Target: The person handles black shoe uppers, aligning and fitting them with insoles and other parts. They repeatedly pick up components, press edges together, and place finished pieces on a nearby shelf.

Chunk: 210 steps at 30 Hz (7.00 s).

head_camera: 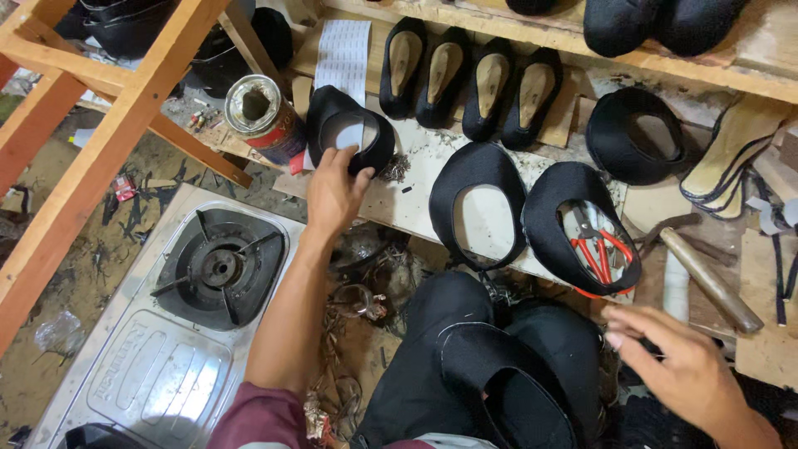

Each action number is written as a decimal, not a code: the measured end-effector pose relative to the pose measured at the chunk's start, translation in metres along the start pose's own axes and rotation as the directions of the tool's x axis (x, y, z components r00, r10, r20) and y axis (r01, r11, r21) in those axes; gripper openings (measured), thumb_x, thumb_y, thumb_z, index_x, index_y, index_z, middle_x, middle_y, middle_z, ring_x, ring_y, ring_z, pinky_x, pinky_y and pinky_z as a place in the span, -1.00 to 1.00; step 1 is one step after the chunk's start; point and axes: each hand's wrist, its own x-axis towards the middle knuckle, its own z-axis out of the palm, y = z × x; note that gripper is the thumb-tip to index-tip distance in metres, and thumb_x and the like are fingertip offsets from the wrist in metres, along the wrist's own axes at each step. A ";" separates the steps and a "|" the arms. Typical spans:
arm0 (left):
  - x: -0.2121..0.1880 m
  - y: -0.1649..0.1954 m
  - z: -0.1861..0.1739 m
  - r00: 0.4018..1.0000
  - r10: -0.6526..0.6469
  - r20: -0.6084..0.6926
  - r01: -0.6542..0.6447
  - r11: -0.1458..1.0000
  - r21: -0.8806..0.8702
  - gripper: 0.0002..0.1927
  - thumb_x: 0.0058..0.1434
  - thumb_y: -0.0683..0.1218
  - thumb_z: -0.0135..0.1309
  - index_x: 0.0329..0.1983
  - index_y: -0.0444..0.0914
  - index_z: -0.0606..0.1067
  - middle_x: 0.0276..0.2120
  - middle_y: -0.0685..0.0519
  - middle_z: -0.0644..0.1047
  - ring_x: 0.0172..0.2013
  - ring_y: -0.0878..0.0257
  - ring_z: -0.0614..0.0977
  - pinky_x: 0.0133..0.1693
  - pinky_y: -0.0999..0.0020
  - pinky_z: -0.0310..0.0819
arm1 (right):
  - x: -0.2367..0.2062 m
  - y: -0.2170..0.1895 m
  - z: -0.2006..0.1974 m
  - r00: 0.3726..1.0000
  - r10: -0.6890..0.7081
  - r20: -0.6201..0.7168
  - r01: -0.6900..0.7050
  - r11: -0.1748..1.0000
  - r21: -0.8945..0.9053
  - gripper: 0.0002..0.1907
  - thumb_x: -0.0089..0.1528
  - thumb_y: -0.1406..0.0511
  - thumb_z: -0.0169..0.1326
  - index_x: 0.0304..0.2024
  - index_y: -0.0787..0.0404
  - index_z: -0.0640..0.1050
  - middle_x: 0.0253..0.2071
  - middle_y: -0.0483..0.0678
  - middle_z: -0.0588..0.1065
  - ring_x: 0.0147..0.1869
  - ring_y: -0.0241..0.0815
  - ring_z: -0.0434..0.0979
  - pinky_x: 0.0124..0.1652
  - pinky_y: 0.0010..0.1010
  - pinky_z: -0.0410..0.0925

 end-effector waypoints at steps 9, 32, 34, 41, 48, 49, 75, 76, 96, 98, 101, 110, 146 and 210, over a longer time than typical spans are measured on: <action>-0.062 -0.023 0.015 0.936 0.228 -0.268 -0.330 0.833 -0.443 -0.82 0.31 -0.32 0.15 -0.04 -0.34 0.48 -0.02 -0.07 0.56 -0.03 0.14 0.60 -0.01 0.30 0.50 | -0.037 0.007 0.012 0.988 0.132 0.080 -0.133 0.991 0.009 -0.61 0.07 0.24 0.30 -0.06 0.20 0.65 -0.10 -0.03 0.66 -0.07 -0.18 0.72 -0.06 -0.40 0.50; -0.165 0.098 -0.008 0.582 0.807 0.097 -0.721 0.568 -0.396 -0.63 0.04 -0.25 0.22 -0.05 -0.24 0.50 0.05 -0.07 0.54 -0.18 -0.01 0.57 -0.19 0.16 0.48 | -0.035 -0.018 0.015 0.991 0.060 -0.123 0.068 0.563 0.824 -0.19 0.11 0.40 0.18 0.39 0.30 0.20 0.29 0.01 0.39 0.31 -0.22 0.43 0.18 -0.38 0.33; -0.182 0.112 -0.010 0.523 0.828 0.201 -0.723 0.556 -0.410 -0.64 0.04 -0.22 0.23 -0.06 -0.21 0.51 0.03 -0.03 0.53 -0.19 0.02 0.55 -0.16 0.16 0.47 | -0.032 -0.022 0.014 0.984 0.091 -0.153 0.096 0.449 0.888 -0.34 0.16 0.42 0.18 0.31 0.34 0.33 0.21 -0.02 0.46 0.26 -0.27 0.45 0.22 -0.43 0.30; -0.209 0.121 -0.019 0.475 0.810 0.344 -0.713 0.583 -0.389 -0.57 -0.03 -0.17 0.27 -0.04 -0.20 0.54 -0.07 0.05 0.53 -0.23 0.11 0.52 -0.20 0.19 0.38 | -0.039 -0.026 0.022 0.955 0.224 -0.196 0.027 0.590 0.807 -0.73 0.33 0.34 0.11 0.04 0.36 0.59 -0.11 -0.16 0.60 -0.07 -0.43 0.52 0.00 -0.53 0.40; -0.212 0.123 -0.017 0.478 0.817 0.322 -0.716 0.575 -0.396 -0.57 -0.03 -0.18 0.26 -0.03 -0.20 0.54 -0.09 0.07 0.53 -0.23 0.13 0.52 -0.20 0.20 0.37 | -0.046 -0.003 0.032 0.913 0.313 -0.261 0.110 0.428 0.897 -0.73 0.45 0.35 0.05 0.12 0.42 0.59 -0.12 -0.19 0.54 -0.08 -0.46 0.42 -0.02 -0.59 0.31; -0.213 0.125 -0.016 0.484 0.816 0.317 -0.713 0.577 -0.397 -0.58 -0.02 -0.18 0.26 -0.03 -0.20 0.53 -0.10 0.07 0.53 -0.23 0.13 0.52 -0.19 0.20 0.37 | -0.048 0.000 0.031 0.917 0.318 -0.243 0.108 0.388 0.915 -0.72 0.44 0.36 0.04 0.12 0.43 0.58 -0.10 -0.16 0.56 -0.06 -0.43 0.45 0.00 -0.57 0.32; -0.206 0.117 -0.005 0.644 0.738 0.201 -0.536 0.623 -0.569 -0.82 0.18 -0.10 0.26 -0.24 -0.24 0.52 -0.23 0.02 0.59 -0.28 0.12 0.54 -0.23 0.21 0.37 | -0.051 0.004 -0.002 0.949 0.307 -0.066 0.000 0.208 0.978 -0.52 0.44 0.39 -0.09 0.41 0.40 0.37 0.05 0.17 0.52 0.01 -0.08 0.59 -0.06 -0.19 0.48; -0.200 0.112 -0.008 0.668 0.727 0.158 -0.550 0.625 -0.554 -0.83 0.19 -0.11 0.26 -0.25 -0.24 0.52 -0.24 0.03 0.60 -0.29 0.13 0.53 -0.24 0.21 0.36 | -0.051 0.006 -0.003 0.949 0.308 -0.072 -0.011 0.259 0.966 -0.52 0.43 0.37 -0.11 0.40 0.38 0.37 0.05 0.19 0.54 -0.01 -0.07 0.61 -0.09 -0.23 0.48; -0.101 -0.027 0.013 0.945 0.311 -0.097 -0.310 0.950 0.031 -0.51 0.40 -0.18 0.15 0.37 -0.37 0.41 0.35 -0.34 0.34 0.32 -0.21 0.44 0.28 0.05 0.40 | -0.172 0.000 0.098 0.906 -0.210 0.368 0.306 0.925 -0.224 -0.67 0.03 0.42 0.16 -0.14 0.14 0.65 -0.15 -0.13 0.62 0.24 -0.09 0.51 0.23 0.08 0.18; -0.137 -0.010 0.019 0.962 0.248 -0.110 -0.263 0.954 -0.147 -0.56 0.48 -0.13 0.13 0.38 -0.32 0.42 0.37 -0.26 0.37 0.39 -0.15 0.42 0.36 0.03 0.37 | -0.170 0.002 0.095 0.926 -0.304 0.223 0.335 0.935 -0.117 -0.67 0.04 0.38 0.17 -0.12 0.16 0.65 -0.13 -0.11 0.62 0.13 -0.10 0.54 0.12 -0.05 0.26; -0.194 0.026 0.033 0.977 -0.019 0.214 0.120 0.875 -0.469 -0.45 0.38 0.12 0.08 0.32 -0.28 0.45 0.33 -0.16 0.44 0.30 -0.02 0.49 0.27 0.16 0.42 | -0.163 -0.008 0.087 0.927 -0.366 0.077 0.369 0.929 -0.033 -0.70 0.05 0.35 0.18 -0.15 0.24 0.64 -0.13 -0.06 0.61 0.04 -0.08 0.55 -0.02 -0.17 0.32; -0.275 0.099 0.073 0.690 0.107 0.716 0.719 -0.210 -0.662 -0.27 0.44 0.26 -0.11 0.39 -0.41 0.27 0.26 -0.24 0.43 0.15 -0.10 0.56 0.16 -0.08 0.45 | -0.128 -0.055 0.087 0.906 -0.417 -0.072 0.416 0.909 -0.036 -0.64 0.05 0.33 0.29 -0.11 0.34 0.63 -0.14 0.02 0.60 -0.01 -0.05 0.58 -0.12 -0.24 0.37; -0.245 0.098 0.012 0.935 -0.039 0.353 0.352 -0.009 -0.936 -0.45 0.54 0.08 -0.01 0.38 -0.41 0.33 0.15 -0.29 0.50 0.10 -0.06 0.57 0.06 0.13 0.47 | -0.145 0.004 0.130 0.983 0.183 -0.020 0.123 -0.569 0.813 -0.78 0.43 0.19 0.00 -0.30 0.11 0.49 -0.37 -0.14 0.31 -0.18 -0.20 0.22 -0.07 -0.43 0.18; -0.288 0.069 0.108 0.615 -0.080 0.784 0.210 0.976 -0.065 -0.51 0.29 0.03 0.04 0.27 -0.20 0.46 -0.01 -0.12 0.66 0.06 0.14 0.68 0.11 0.31 0.46 | -0.220 0.058 -0.031 0.464 0.344 -0.817 -0.193 0.939 0.285 -0.77 0.40 0.34 0.09 0.07 0.32 0.47 -0.34 -0.13 0.44 -0.35 -0.39 0.37 -0.32 -0.51 0.29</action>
